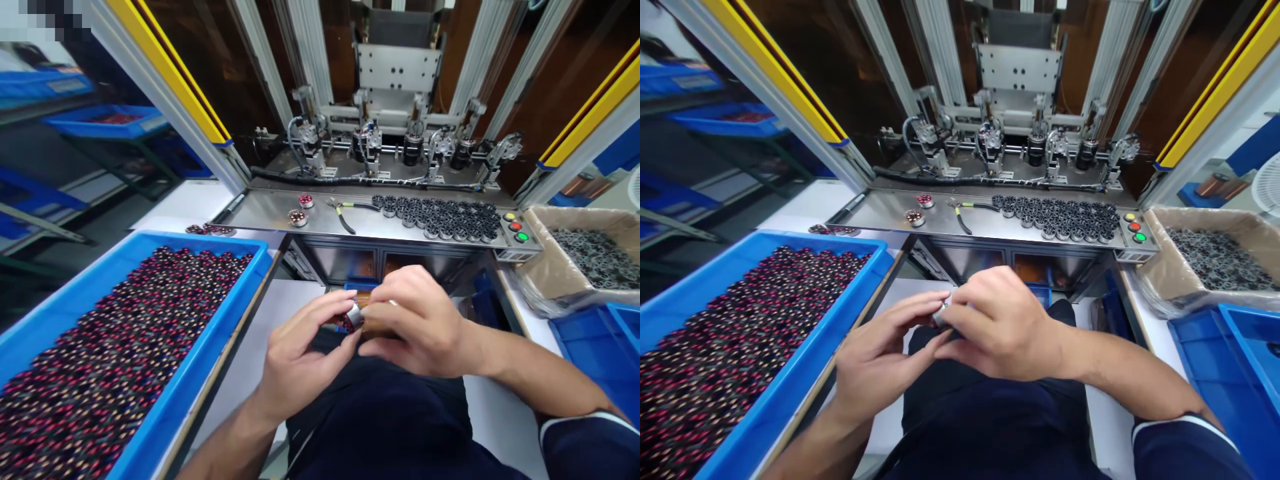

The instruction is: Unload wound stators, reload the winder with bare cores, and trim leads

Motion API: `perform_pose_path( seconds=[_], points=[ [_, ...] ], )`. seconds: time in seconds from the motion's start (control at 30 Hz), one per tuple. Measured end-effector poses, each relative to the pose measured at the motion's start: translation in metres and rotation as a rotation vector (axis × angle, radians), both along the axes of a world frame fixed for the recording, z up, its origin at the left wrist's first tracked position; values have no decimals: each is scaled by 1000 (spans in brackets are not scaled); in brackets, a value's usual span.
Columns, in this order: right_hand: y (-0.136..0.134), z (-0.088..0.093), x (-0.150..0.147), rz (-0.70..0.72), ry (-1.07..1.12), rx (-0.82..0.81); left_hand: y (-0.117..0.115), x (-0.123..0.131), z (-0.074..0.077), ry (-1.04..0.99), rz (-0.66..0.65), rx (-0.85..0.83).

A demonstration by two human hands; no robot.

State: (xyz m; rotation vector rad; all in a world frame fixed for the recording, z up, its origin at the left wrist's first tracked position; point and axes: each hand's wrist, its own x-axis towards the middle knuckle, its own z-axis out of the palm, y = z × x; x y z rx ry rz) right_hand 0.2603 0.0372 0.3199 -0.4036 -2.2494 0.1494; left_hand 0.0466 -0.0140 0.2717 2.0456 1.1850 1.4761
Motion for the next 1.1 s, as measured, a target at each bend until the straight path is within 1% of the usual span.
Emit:
perform_pose_path(
  seconds=[0.07,0.17,0.27,0.33,0.37,0.4,0.43,0.5,0.53,0.6,0.67,0.77,0.87,0.93,1.0,1.1],
  points=[
    [3,11,-8,39,-197,116,-2,-3,4,20,-13,1],
    [5,18,-14,132,-332,181,-6,-9,7,-37,-41,-72],
    [15,17,-12,202,-364,191,-12,-23,3,-239,-91,-240],
    [37,12,-14,190,-352,148,-13,-34,-3,-427,-81,-328],
    [53,9,-18,151,-338,106,-12,-39,-7,-518,-60,-360],
    [72,5,-24,83,-330,47,-11,-43,-11,-601,-33,-384],
    [93,0,-33,-23,-333,-29,-9,-46,-15,-676,-5,-401],
    [136,-11,-56,-365,-427,-211,-4,-49,-23,-792,34,-426],
    [156,-17,-69,-457,-453,-250,-1,-50,-26,-832,45,-441],
    [186,-29,-94,-574,-501,-302,2,-52,-31,-889,62,-472],
    [203,-40,-113,-640,-548,-341,3,-56,-36,-918,101,-501],
    [209,-51,-125,-707,-623,-403,2,-65,-39,-954,221,-491],
    [205,-56,-123,-717,-662,-436,4,-70,-38,-1012,308,-460],
    [202,-57,-119,-707,-668,-451,6,-70,-36,-1050,314,-461],
    [200,-56,-116,-685,-660,-469,8,-68,-33,-1073,292,-473],
    [204,-47,-111,-623,-615,-523,9,-63,-29,-1072,245,-476]
  ],
)
